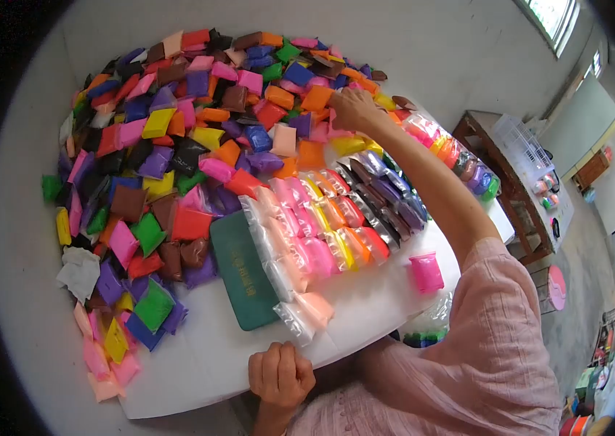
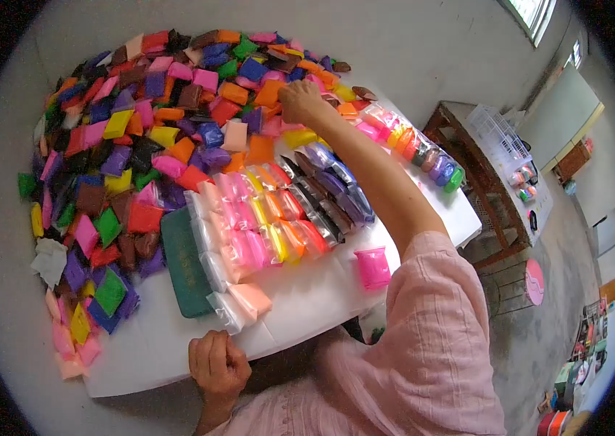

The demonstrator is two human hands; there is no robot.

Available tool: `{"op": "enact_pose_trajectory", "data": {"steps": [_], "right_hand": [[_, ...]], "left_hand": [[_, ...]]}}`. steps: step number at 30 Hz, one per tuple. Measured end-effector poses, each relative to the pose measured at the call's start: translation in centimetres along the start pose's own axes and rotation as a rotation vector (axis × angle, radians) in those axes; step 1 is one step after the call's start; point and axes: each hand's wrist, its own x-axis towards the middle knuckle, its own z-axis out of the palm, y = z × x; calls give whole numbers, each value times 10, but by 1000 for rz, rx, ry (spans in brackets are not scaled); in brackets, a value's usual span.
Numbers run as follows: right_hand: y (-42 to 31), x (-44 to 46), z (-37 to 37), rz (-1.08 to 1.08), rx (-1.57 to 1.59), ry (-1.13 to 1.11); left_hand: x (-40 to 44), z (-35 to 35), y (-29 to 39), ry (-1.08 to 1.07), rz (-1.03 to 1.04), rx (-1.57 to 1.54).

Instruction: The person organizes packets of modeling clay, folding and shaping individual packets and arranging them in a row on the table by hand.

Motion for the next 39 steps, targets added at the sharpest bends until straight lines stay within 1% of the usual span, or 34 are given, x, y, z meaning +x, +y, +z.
{"op": "enact_pose_trajectory", "data": {"steps": [1,4,7,9,10,12,13,14,15,16,17,18,19,20,21,22,25,28,30,35,38,39], "right_hand": [[-3,0,-8,1,-30,-33],[0,2,8,-48,-53,98],[2,-16,3,-152,104,189],[-5,-40,-18,-127,261,313],[-12,-59,-34,-111,340,372],[-35,-117,-69,-188,402,614],[-48,-151,-87,-211,452,641],[-63,-188,-99,-279,476,723],[-79,-226,-107,-302,514,732],[-92,-261,-102,-372,546,739],[-106,-290,-98,-432,451,793],[-120,-319,-99,-419,350,698],[-131,-338,-84,-408,382,647],[-139,-348,-72,-368,366,612],[-146,-356,-61,-330,345,583],[-148,-361,-47,-313,382,545],[-168,-369,-36,-182,559,520],[-168,-375,-38,-193,550,435],[-168,-375,-36,-197,532,428],[-171,-374,-25,-193,564,473],[-169,-374,-31,-175,673,448],[-165,-375,-34,-182,802,409]], "left_hand": [[-1,0,0,2,2,1],[0,-1,1,3,-9,17],[1,-1,1,23,-12,26],[0,0,0,36,-7,22],[0,0,0,38,-3,19],[-2,1,-2,61,18,19],[-3,2,-3,78,35,23],[-5,2,-3,88,51,25],[-6,0,-3,83,57,0],[-7,-1,-2,76,62,-27],[-6,-1,-3,73,68,-54],[-6,-2,-3,73,60,-84],[-6,-3,-3,75,46,-112],[-1,-6,-1,69,64,-130],[1,-9,2,40,40,-159],[3,-12,6,47,34,-185],[9,-21,26,33,14,-292],[9,-14,47,-51,-44,-339],[5,-2,53,-124,-94,-350],[7,9,60,-203,-50,-200],[11,13,65,-229,-3,-135],[11,14,66,-229,13,-122]]}}
